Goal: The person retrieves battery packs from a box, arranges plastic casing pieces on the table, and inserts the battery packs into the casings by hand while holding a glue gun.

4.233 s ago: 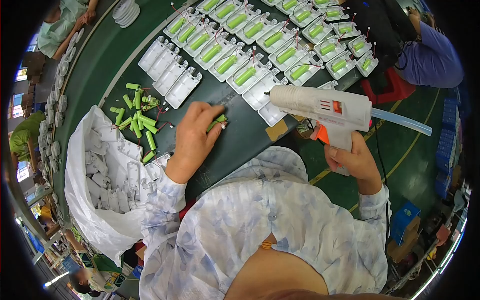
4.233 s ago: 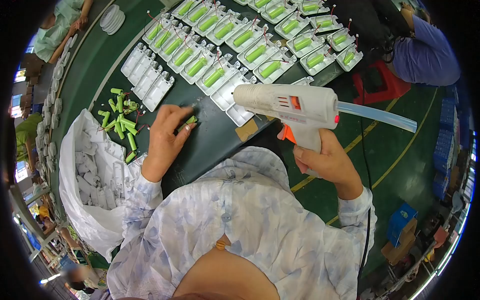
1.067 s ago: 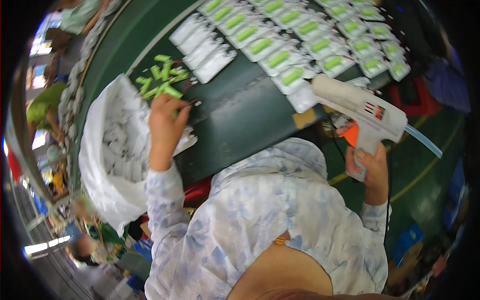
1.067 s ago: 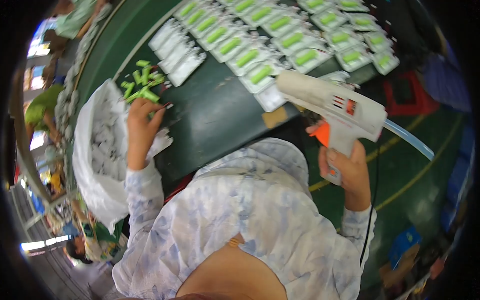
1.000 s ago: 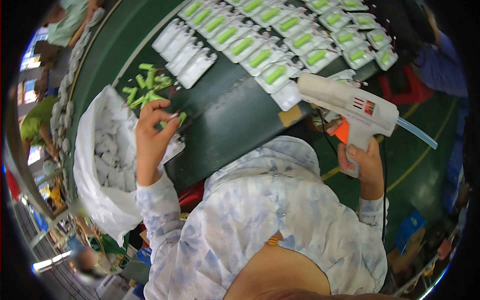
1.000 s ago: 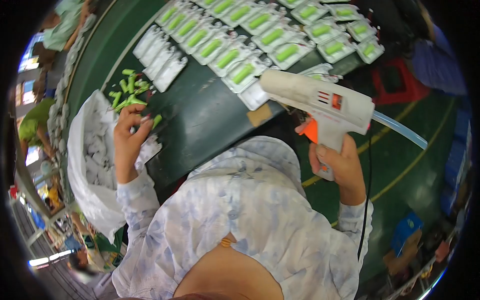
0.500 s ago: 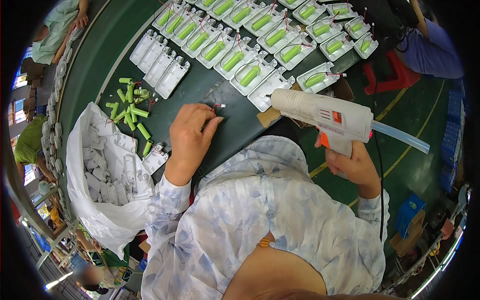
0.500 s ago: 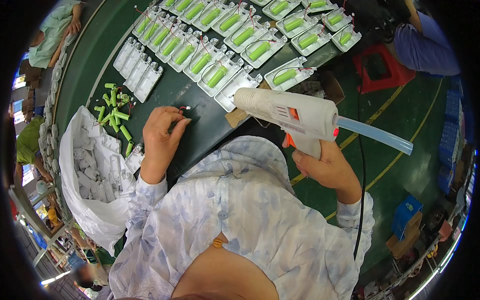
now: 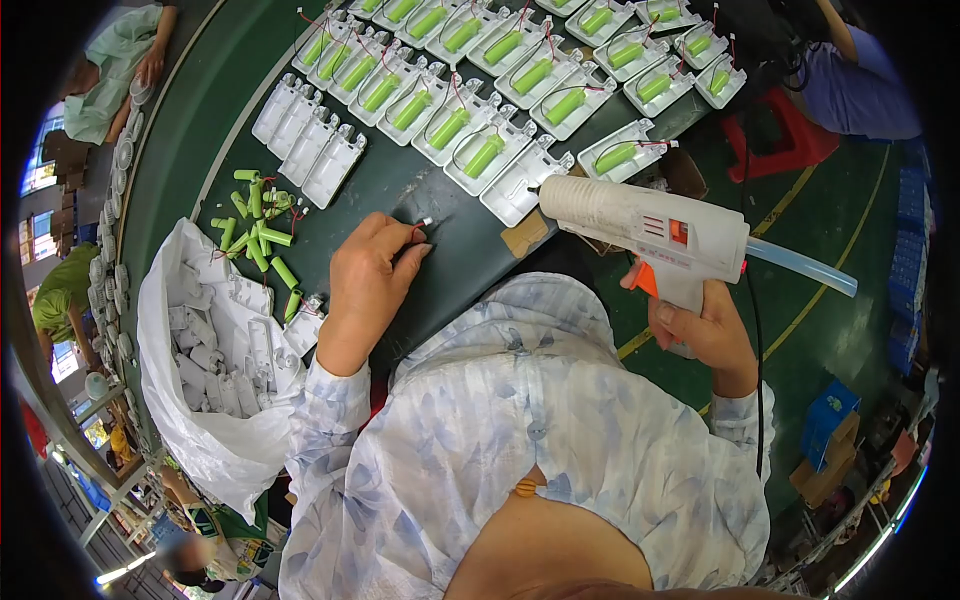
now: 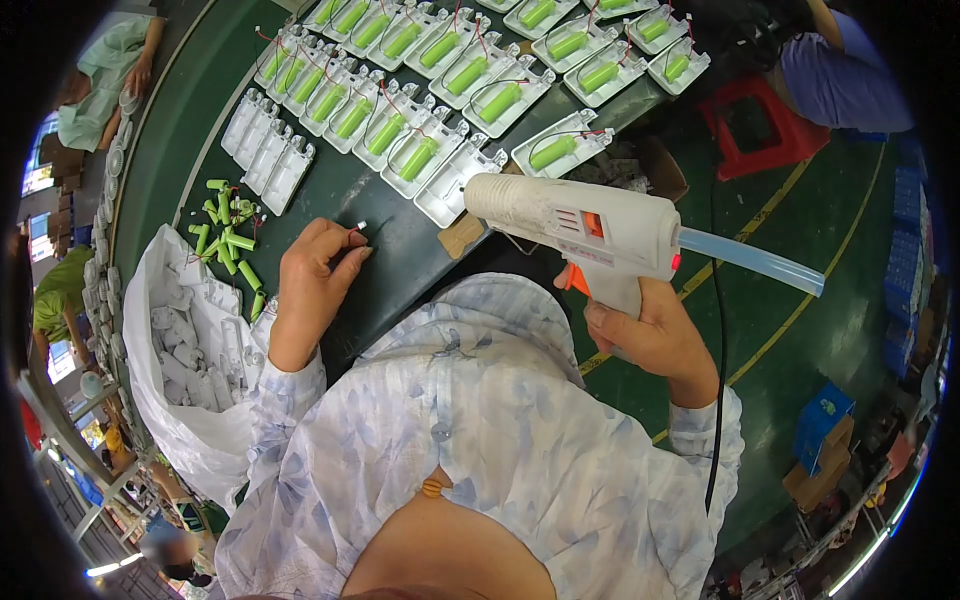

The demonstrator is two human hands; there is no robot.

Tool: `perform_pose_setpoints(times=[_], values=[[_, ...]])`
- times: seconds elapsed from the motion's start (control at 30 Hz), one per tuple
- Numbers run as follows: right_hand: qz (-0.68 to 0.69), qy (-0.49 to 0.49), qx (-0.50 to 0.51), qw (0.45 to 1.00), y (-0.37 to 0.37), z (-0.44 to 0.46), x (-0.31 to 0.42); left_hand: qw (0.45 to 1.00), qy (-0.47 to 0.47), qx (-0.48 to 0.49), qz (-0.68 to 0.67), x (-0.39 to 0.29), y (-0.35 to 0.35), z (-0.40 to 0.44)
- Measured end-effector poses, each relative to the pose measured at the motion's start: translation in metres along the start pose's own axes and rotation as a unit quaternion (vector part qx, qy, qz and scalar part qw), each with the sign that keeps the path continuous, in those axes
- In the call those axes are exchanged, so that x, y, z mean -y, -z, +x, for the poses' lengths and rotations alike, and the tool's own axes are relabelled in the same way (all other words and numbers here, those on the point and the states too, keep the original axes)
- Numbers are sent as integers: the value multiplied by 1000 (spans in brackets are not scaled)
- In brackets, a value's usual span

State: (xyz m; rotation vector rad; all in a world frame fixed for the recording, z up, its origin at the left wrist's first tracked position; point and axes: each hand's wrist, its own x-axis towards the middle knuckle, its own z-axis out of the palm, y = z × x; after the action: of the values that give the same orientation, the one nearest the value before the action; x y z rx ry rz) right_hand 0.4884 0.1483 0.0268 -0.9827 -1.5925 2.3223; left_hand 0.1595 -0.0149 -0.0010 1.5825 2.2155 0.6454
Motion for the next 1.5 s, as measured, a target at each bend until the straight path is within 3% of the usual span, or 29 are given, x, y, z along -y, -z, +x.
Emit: perform_pose_setpoints(times=[0.2,0.3,0.4,0.8,1.03,1.2,1.5], values=[[2,2,8,1000,0,0,-2,994,-38,13,-103,-39,17,24],[8,1,9,1000,-1,0,-2,980,-167,-102,-39,-55,1,51],[25,-1,2,1000,0,-3,-6,961,-233,-147,32,-64,-21,75],[57,14,-14,998,2,-7,-10,958,-223,-124,128,-61,-54,91],[67,0,-34,997,1,3,-17,953,-198,-192,125,-62,-19,77],[57,40,-31,997,-3,17,-23,955,-194,-201,102,-51,-19,71],[73,11,-31,997,1,0,-17,961,-176,-193,95,-42,-22,66]])
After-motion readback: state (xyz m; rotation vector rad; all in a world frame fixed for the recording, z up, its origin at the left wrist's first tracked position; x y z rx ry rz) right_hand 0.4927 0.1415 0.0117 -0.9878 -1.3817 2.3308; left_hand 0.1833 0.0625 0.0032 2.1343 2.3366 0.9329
